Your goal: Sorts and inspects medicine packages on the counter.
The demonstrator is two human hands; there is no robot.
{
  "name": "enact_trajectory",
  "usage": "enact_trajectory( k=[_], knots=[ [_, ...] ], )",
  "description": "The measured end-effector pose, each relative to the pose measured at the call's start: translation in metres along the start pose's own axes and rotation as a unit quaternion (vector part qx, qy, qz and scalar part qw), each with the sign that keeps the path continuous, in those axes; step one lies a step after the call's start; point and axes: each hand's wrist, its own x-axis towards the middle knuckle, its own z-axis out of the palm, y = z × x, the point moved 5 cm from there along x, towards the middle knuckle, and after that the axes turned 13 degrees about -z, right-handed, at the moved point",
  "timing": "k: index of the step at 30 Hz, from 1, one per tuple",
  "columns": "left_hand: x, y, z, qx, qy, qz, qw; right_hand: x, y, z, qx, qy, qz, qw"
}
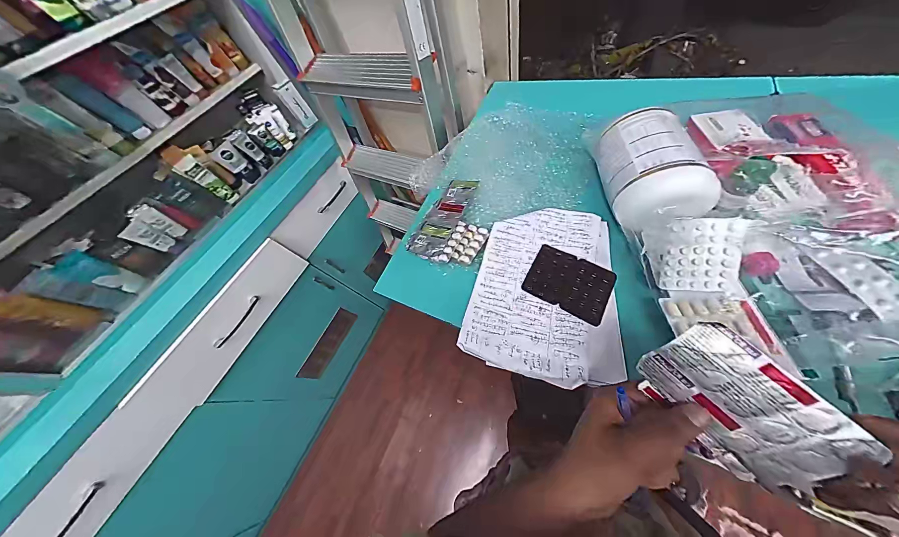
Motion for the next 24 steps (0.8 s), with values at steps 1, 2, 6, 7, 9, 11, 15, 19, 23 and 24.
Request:
enact_trajectory(
  k=[1,2,6,7,9,11,15,19,23,24],
  knots=[
    [0.001,0.000,0.000,-0.005,0.000,-0.010,1.000,0.000,0.003,0.002,0.001,0.019,-0.006,1.000],
    [0.002,0.000,0.000,-0.011,-0.001,-0.021,1.000,0.001,0.003,0.005,0.003,0.042,-0.009,0.999],
    [0.004,0.000,0.001,-0.010,-0.012,-0.051,0.999,0.001,0.010,0.008,0.004,0.080,-0.020,0.997],
    [0.003,0.000,0.002,-0.013,-0.017,-0.053,0.998,0.000,0.011,0.008,0.004,0.087,-0.019,0.996],
    [0.002,-0.001,0.003,-0.019,-0.022,-0.055,0.998,-0.001,0.007,0.009,-0.003,0.108,-0.014,0.994],
    [0.001,-0.002,0.004,-0.028,-0.020,-0.057,0.998,-0.001,0.003,0.011,-0.006,0.120,-0.014,0.993],
    [-0.006,-0.002,0.003,-0.034,-0.011,-0.059,0.998,-0.005,0.006,0.014,0.003,0.114,-0.016,0.993],
    [-0.010,-0.001,0.001,-0.023,0.003,-0.058,0.998,-0.004,0.012,0.018,0.016,0.117,0.002,0.993],
    [-0.006,-0.008,-0.009,-0.014,0.017,-0.052,0.998,-0.005,0.031,0.025,0.001,0.112,-0.007,0.994],
    [-0.004,-0.009,-0.012,-0.011,0.025,-0.049,0.998,-0.005,0.036,0.027,-0.014,0.108,-0.020,0.994]
  ],
)
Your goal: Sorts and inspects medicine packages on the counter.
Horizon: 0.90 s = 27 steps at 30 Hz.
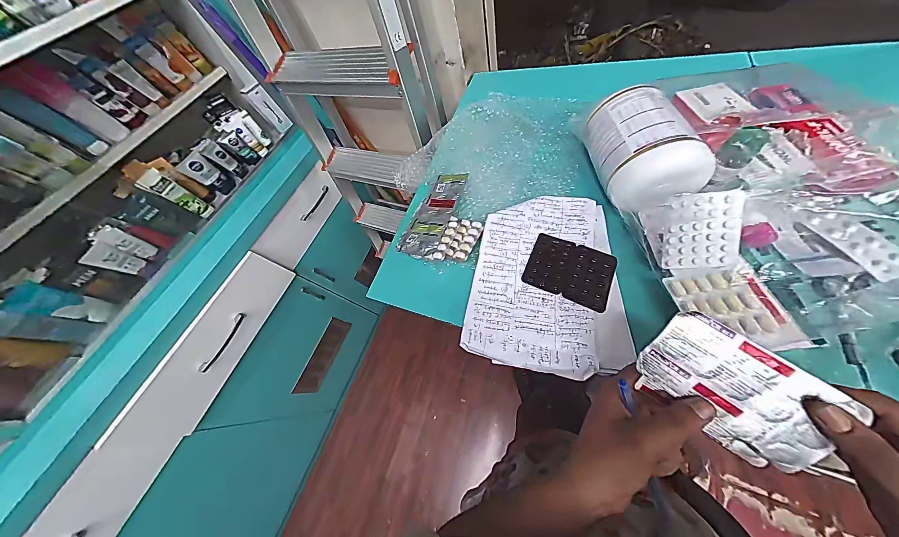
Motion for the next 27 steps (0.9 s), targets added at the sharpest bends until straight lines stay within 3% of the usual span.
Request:
enact_trajectory(
  k=[4,15,27],
  knots=[
    [0.005,-0.002,-0.004,0.005,0.030,0.001,1.000,0.001,0.007,0.008,-0.018,-0.007,-0.017,1.000],
    [0.016,-0.009,-0.009,-0.016,0.073,0.024,0.997,0.007,0.011,0.010,-0.039,0.009,0.077,0.996],
    [0.018,-0.012,-0.011,-0.016,0.076,0.024,0.997,0.006,0.017,0.009,-0.011,0.014,0.049,0.999]
  ],
)
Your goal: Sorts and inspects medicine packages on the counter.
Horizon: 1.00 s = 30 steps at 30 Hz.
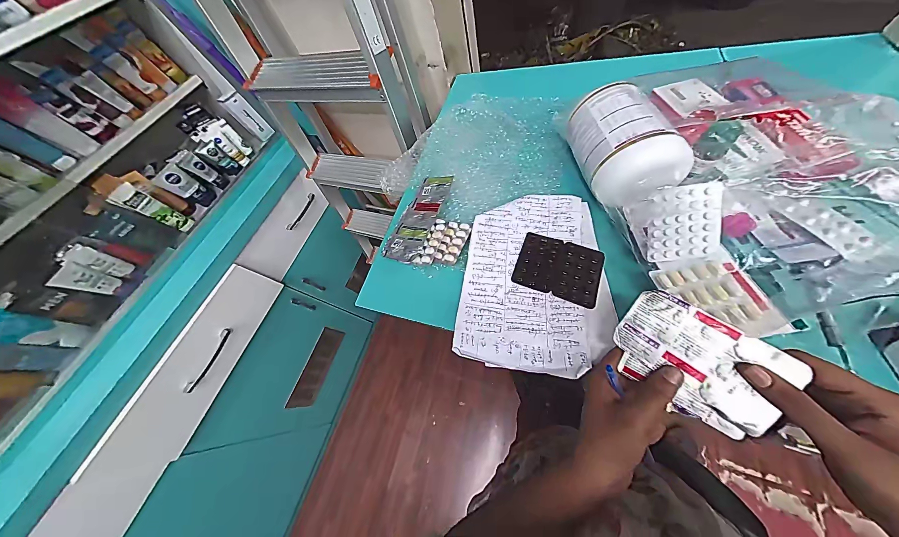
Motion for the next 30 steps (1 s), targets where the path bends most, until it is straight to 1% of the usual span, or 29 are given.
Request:
enact_trajectory(
  k=[7,10,13,18,24,30],
  knots=[
    [0.001,-0.001,0.000,0.000,0.000,0.010,1.000,0.000,0.003,-0.002,0.004,0.004,-0.001,1.000],
    [0.000,0.000,-0.002,0.011,0.003,0.002,1.000,0.000,0.005,-0.001,0.005,0.006,-0.006,1.000],
    [-0.004,0.001,-0.002,0.021,-0.013,-0.006,1.000,0.000,0.005,-0.003,0.006,0.019,-0.012,1.000],
    [-0.009,-0.001,-0.002,0.024,-0.014,0.001,1.000,0.001,0.007,-0.007,0.041,0.024,0.010,0.999],
    [-0.012,-0.001,0.001,0.031,-0.032,0.010,0.999,0.001,0.006,-0.008,0.048,0.024,-0.008,0.999],
    [-0.015,0.000,0.002,0.040,-0.024,0.002,0.999,0.000,0.006,-0.009,0.061,0.019,-0.021,0.998]
  ],
)
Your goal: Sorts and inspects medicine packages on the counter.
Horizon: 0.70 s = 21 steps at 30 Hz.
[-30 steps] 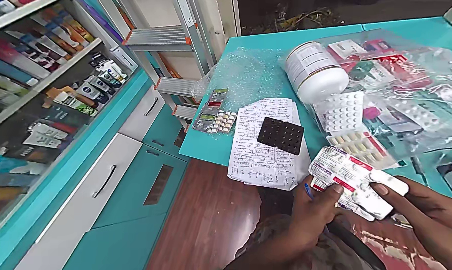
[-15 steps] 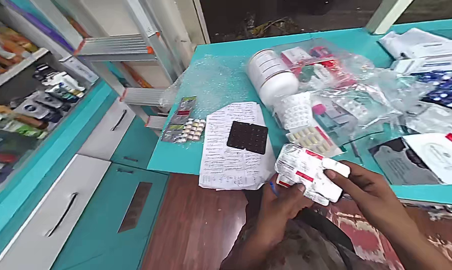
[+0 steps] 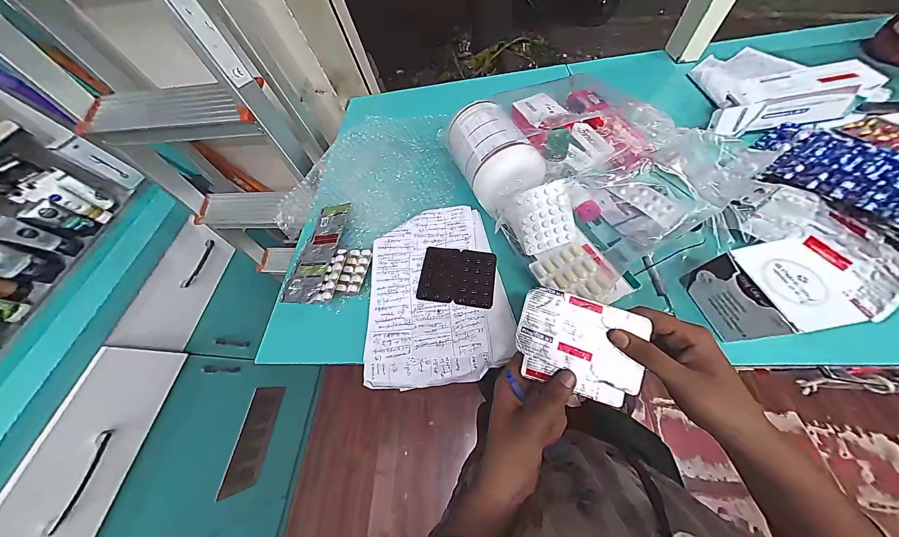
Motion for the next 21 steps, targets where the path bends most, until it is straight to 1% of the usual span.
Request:
enact_trajectory(
  k=[4,8,11,16,21],
  knots=[
    [-0.003,0.002,0.001,0.004,-0.007,0.004,1.000,0.000,0.000,-0.002,0.010,0.011,-0.011,1.000],
    [-0.008,0.003,0.001,0.009,-0.003,0.014,1.000,-0.001,-0.001,-0.010,0.053,0.075,0.001,0.996],
    [-0.011,0.003,-0.001,0.008,-0.001,0.019,1.000,-0.003,-0.001,-0.013,0.072,0.105,0.013,0.992],
    [-0.015,0.002,-0.001,0.006,-0.004,0.025,1.000,-0.003,-0.003,-0.012,0.077,0.125,0.028,0.989],
    [-0.016,0.002,0.000,0.001,0.007,0.015,1.000,-0.004,-0.003,-0.013,0.090,0.126,0.023,0.988]
  ],
)
